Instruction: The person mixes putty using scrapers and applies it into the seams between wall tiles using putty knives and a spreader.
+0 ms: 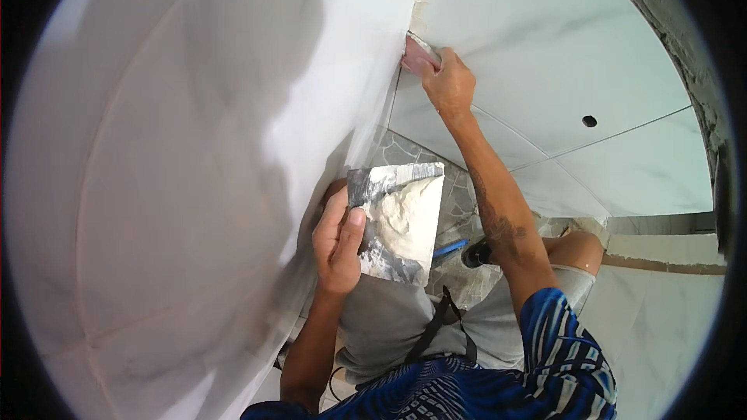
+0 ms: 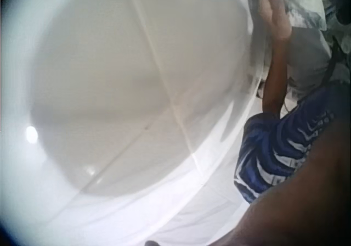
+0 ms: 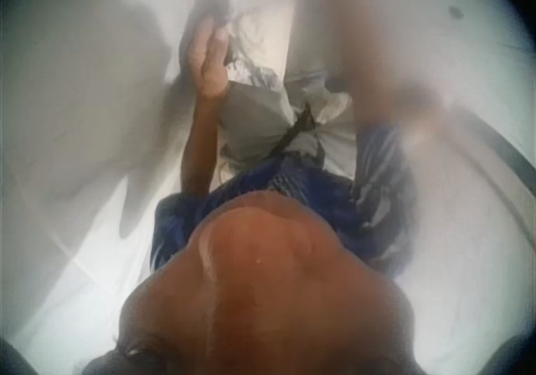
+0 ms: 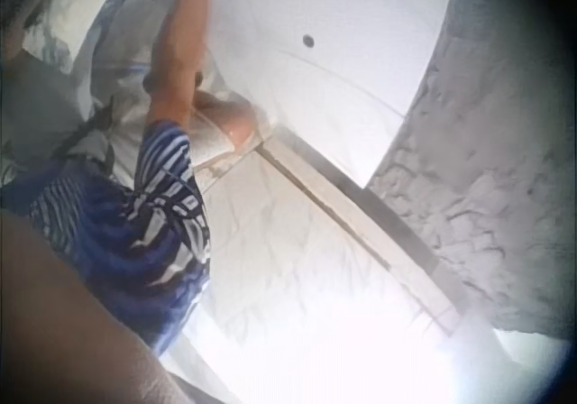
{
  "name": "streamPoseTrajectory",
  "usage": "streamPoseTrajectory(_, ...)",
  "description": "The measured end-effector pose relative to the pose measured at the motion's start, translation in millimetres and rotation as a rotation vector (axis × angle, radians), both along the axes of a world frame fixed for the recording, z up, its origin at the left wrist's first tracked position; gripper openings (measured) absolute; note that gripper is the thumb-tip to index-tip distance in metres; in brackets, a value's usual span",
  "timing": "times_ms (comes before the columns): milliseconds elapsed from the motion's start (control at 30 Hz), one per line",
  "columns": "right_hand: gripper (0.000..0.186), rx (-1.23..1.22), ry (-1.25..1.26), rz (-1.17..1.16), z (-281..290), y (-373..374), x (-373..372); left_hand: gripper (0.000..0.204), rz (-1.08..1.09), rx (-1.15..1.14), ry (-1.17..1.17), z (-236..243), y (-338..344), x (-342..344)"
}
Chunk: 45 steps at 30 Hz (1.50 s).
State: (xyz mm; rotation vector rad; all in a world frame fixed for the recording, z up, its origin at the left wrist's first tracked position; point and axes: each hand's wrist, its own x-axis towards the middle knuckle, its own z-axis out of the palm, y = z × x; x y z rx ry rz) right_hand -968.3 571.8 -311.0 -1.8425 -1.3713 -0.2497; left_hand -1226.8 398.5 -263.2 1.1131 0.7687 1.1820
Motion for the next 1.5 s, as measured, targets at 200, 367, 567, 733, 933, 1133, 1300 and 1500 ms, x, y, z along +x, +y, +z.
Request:
streamPoseTrajectory(200, 0.030, 0.021, 0.060, -0.048, 6.4, -17.7, -24.5, 0.039, 0.032, -0.026, 0.030, -4.8, -2.6, -4.9)
streamPoseTrajectory(367, 0.028, -0.086, 0.009, -0.046, 34.8, -5.8, -13.7, 0.040, 0.041, 0.001, 0.009, 0.4, 1.1, -0.4)
streamPoseTrajectory(567, 0.029, 0.071, 0.062, -0.051, 43.2, -41.6, -4.6, 0.037, 0.150, -0.081, -0.010, 20.0, 9.3, 12.2)
streamPoseTrajectory(733, 0.033, -0.222, 0.690, 0.324, 102.3, -99.7, 30.0, 0.036, 0.111, -0.083, 0.011, 19.7, 22.8, 19.3)
streamPoseTrajectory(933, 0.032, -0.555, 0.820, 0.543, 153.5, -160.4, 28.5, 0.034, 0.075, -0.062, -0.020, 17.5, 35.5, 33.5)
streamPoseTrajectory(1133, 0.036, -0.692, 0.666, 0.507, 175.7, -165.0, 9.1, 0.033, 0.032, -0.097, -0.040, 15.9, 35.3, 46.9)
streamPoseTrajectory(1300, 0.034, -0.740, 0.414, 0.436, 175.8, -163.7, 10.1, 0.035, 0.045, 0.014, 0.075, 13.0, 33.1, 45.6)
streamPoseTrajectory(1500, 0.030, -0.612, 0.552, 0.428, 162.5, -165.1, 37.6, 0.034, 0.168, 0.082, 0.137, 30.3, 27.9, 28.2)
